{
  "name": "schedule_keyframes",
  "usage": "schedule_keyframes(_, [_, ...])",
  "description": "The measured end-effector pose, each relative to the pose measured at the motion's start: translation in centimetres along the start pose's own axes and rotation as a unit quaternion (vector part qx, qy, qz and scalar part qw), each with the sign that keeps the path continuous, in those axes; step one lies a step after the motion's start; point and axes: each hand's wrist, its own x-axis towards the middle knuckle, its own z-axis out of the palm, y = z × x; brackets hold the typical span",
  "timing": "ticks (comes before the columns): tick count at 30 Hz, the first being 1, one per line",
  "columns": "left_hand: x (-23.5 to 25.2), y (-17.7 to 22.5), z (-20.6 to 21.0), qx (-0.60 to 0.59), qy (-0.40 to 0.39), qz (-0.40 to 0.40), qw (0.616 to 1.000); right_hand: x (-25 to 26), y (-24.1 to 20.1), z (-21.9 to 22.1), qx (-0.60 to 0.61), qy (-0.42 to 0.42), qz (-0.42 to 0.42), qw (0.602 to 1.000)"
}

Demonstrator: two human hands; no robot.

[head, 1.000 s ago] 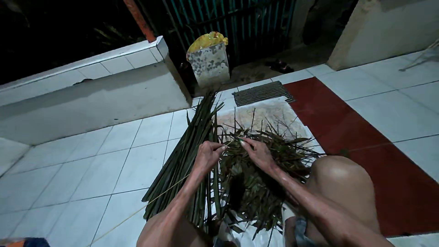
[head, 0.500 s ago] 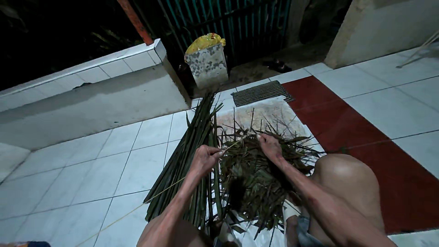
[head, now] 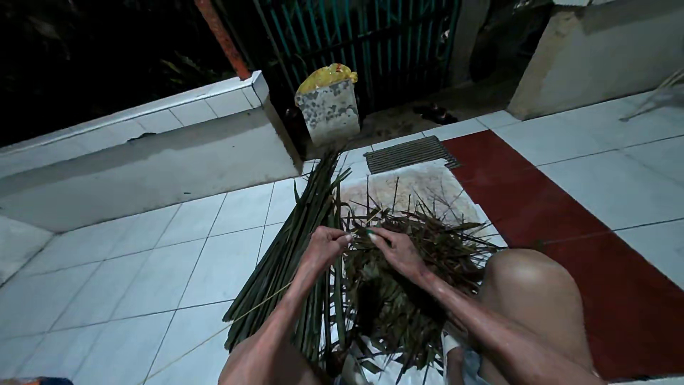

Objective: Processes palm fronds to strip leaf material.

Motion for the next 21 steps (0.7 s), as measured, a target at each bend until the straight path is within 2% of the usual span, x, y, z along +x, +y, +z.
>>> schedule_keyframes(8, [-0.5, -0.2, -0.3, -0.042, -0.019, -0.004, 0.999, 2.0, 3.7, -2.5, -0.026, 0.081, 0.09, 0.992])
schedule_keyframes(17, [-0.6, 0.3, 0.0, 0.101, 0.0, 0.005, 0.995, 2.4, 5.4, -4.3, -0.116, 0.118, 0.237, 0.957])
schedule_keyframes(21, [-0.9, 0.7, -0.1, 0.208, 0.061, 0.024, 0.976, 2.2, 4.1, -4.2, -0.071, 0.139, 0.128, 0.98])
